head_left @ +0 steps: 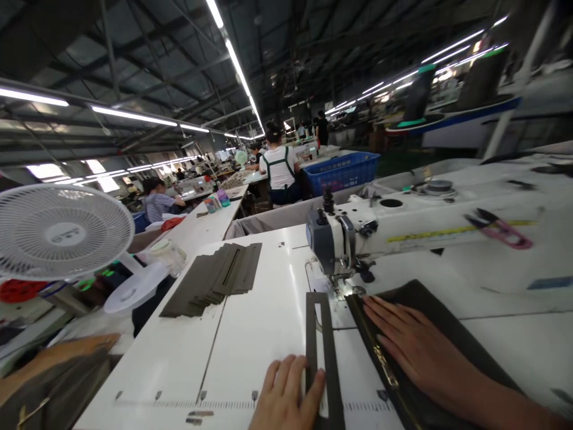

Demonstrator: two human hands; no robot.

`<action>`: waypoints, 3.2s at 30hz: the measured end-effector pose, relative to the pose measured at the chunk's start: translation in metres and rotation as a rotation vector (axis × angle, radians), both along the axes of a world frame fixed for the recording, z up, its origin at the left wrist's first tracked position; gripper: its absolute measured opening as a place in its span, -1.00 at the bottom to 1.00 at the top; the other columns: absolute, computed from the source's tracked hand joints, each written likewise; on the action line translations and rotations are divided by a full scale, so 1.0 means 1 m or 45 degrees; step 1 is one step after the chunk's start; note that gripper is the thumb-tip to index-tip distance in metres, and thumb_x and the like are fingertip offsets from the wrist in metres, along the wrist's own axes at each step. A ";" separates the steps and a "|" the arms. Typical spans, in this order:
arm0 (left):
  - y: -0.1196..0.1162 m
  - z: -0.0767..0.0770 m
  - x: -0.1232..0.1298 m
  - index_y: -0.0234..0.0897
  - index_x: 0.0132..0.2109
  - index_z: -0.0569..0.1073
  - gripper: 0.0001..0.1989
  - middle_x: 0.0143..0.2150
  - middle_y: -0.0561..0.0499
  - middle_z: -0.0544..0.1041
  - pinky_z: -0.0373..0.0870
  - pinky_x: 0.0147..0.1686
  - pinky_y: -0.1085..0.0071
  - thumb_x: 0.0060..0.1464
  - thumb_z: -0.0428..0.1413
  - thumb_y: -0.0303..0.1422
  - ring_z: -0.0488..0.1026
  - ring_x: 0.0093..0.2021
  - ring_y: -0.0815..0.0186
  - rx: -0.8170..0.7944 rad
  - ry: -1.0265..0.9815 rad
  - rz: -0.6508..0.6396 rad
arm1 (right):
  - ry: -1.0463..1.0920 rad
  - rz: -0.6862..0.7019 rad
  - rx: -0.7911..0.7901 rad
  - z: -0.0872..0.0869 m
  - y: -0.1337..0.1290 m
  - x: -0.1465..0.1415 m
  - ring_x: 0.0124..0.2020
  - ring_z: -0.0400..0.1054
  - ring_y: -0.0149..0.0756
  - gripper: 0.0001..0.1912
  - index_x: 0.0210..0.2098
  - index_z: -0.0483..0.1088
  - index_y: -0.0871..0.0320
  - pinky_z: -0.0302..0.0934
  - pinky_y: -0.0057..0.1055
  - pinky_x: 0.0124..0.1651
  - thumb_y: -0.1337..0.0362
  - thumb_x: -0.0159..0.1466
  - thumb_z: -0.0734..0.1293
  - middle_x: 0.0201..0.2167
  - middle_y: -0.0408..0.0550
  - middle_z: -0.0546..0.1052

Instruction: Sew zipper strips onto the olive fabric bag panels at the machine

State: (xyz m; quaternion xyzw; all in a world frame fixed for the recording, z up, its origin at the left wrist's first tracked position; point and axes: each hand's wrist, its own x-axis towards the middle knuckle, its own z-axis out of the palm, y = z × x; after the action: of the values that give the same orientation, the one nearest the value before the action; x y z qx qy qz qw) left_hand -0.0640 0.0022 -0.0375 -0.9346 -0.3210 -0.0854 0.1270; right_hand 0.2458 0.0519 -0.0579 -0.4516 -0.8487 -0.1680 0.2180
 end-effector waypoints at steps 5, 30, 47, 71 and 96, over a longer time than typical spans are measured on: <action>0.032 0.012 0.004 -0.24 0.19 0.16 -0.48 0.21 -0.25 0.22 0.24 0.08 0.10 0.12 0.06 -0.22 0.13 0.21 0.00 -0.197 -0.141 -0.180 | -0.004 -0.029 -0.135 0.016 0.000 -0.003 0.11 0.19 -0.16 -0.55 0.14 0.22 0.20 0.16 -0.18 0.00 0.25 0.27 0.14 0.16 0.00 0.27; 0.052 0.034 0.061 -0.27 -0.17 0.48 -0.68 -0.23 -0.08 0.54 0.52 -0.22 0.29 0.08 -0.12 -0.59 0.51 -0.24 0.25 -0.133 -0.824 0.105 | 0.246 0.075 -0.218 0.005 -0.004 -0.008 0.19 0.08 -0.18 -0.55 0.18 0.16 0.22 0.08 -0.10 0.16 0.24 0.33 0.11 0.19 0.06 0.20; 0.068 0.020 0.118 -0.30 -0.10 0.44 -0.72 0.05 -0.16 0.43 0.40 0.02 0.23 0.18 -0.11 -0.56 0.37 0.06 0.19 -0.110 -0.447 -0.003 | 0.256 0.155 -0.157 0.014 -0.006 -0.004 0.19 0.09 -0.19 -0.41 0.26 -0.02 0.18 0.05 -0.14 0.16 0.39 0.25 0.12 0.18 0.07 0.21; 0.092 -0.016 0.091 -0.30 0.07 0.33 -0.66 0.06 -0.20 0.41 0.43 -0.04 0.26 0.17 -0.11 -0.52 0.36 0.06 0.14 -0.001 -0.361 -0.118 | 0.330 0.081 -0.398 0.032 -0.002 -0.006 0.19 0.07 0.00 -0.45 0.21 0.09 0.27 -0.04 0.01 0.15 0.15 0.30 0.10 0.18 0.19 0.19; 0.095 0.004 0.112 -0.39 -0.19 0.43 -0.68 -0.14 -0.14 0.49 0.41 -0.13 0.25 0.27 -0.22 -0.52 0.46 -0.14 0.26 0.327 -0.459 0.009 | -0.070 0.147 0.142 0.015 0.022 -0.019 0.09 0.23 -0.12 -0.39 0.23 0.05 0.33 0.16 -0.13 0.08 0.39 0.17 0.14 0.12 0.15 0.30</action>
State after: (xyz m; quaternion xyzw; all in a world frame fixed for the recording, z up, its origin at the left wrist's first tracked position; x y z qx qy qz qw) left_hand 0.0484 0.0968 -0.0340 -0.8793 -0.3284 -0.2907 0.1857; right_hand 0.2271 0.0742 -0.0426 -0.3842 -0.8683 -0.2146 0.2287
